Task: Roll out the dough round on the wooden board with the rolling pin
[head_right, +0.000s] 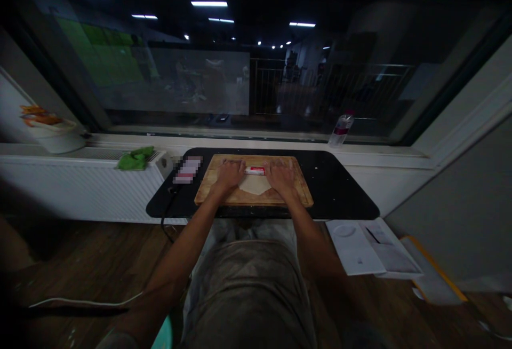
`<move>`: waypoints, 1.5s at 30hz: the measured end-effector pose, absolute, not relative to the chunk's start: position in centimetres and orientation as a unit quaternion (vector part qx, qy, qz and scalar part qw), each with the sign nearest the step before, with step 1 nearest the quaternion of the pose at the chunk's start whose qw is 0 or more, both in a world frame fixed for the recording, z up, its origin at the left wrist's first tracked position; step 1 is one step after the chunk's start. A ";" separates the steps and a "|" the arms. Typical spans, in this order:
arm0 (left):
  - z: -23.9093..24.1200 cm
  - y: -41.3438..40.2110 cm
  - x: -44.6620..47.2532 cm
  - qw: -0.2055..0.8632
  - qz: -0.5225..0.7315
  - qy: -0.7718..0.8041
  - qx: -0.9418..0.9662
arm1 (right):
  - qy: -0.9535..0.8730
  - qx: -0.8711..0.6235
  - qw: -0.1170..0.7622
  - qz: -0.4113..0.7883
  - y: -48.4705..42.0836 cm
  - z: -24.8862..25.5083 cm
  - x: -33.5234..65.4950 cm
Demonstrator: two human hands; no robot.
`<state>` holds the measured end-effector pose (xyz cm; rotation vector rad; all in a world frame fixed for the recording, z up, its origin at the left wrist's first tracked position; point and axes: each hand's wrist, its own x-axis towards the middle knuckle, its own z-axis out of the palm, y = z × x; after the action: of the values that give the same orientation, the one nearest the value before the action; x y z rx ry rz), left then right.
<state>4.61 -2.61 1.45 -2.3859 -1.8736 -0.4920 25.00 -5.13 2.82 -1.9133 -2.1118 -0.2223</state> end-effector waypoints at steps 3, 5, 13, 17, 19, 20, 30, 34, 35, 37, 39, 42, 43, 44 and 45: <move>1.4 -2.5 4.7 0.036 -0.161 -0.607 -0.777 | -0.730 -0.657 0.162 -0.097 -7.0 1.9 25.1; 1.4 -2.4 4.7 0.034 -0.169 -0.603 -0.779 | -0.731 -0.650 0.180 -0.106 -8.6 1.1 25.2; 1.3 -2.3 4.8 0.011 -0.198 -0.591 -0.782 | -0.748 -0.623 0.196 -0.116 -12.4 0.2 24.5; 1.4 -2.6 4.7 0.012 -0.200 -0.594 -0.779 | -0.742 -0.643 0.154 -0.110 -10.7 1.7 24.6; 1.5 -2.6 4.7 0.010 -0.201 -0.600 -0.775 | -0.742 -0.649 0.133 -0.102 -9.1 2.7 24.9; 1.5 -2.6 4.7 0.009 -0.201 -0.602 -0.773 | -0.743 -0.651 0.121 -0.097 -8.3 3.2 25.1; 1.5 -2.8 4.5 -0.006 -0.202 -0.604 -0.771 | -0.731 -0.667 0.127 -0.067 -7.4 3.3 25.4; 1.4 -2.8 4.5 -0.002 -0.204 -0.589 -0.782 | -0.722 -0.674 0.143 -0.063 -10.8 1.9 24.6; 1.3 -2.8 4.5 -0.002 -0.203 -0.588 -0.783 | -0.724 -0.671 0.150 -0.064 -11.4 1.5 24.4; 1.2 -2.6 4.5 -0.005 -0.207 -0.590 -0.781 | -0.728 -0.662 0.163 -0.070 -12.2 1.1 24.2; 1.1 -2.5 4.5 -0.011 -0.212 -0.593 -0.777 | -0.734 -0.654 0.167 -0.078 -12.2 1.1 24.2; 1.1 -2.4 4.6 -0.026 -0.209 -0.596 -0.775 | -0.739 -0.649 0.160 -0.085 -10.8 1.6 24.6; 1.2 -2.4 4.6 -0.029 -0.207 -0.600 -0.772 | -0.737 -0.652 0.158 -0.086 -10.0 1.9 24.9; 1.2 -2.5 4.6 -0.031 -0.207 -0.607 -0.767 | -0.738 -0.652 0.151 -0.083 -9.2 2.3 25.2; 1.3 -2.5 4.6 -0.031 -0.209 -0.615 -0.760 | -0.739 -0.654 0.142 -0.078 -8.3 2.6 25.5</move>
<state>4.61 -2.48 1.25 -2.4343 -1.9706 -0.6708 25.55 -8.29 2.60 -1.8858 -2.1329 -0.2245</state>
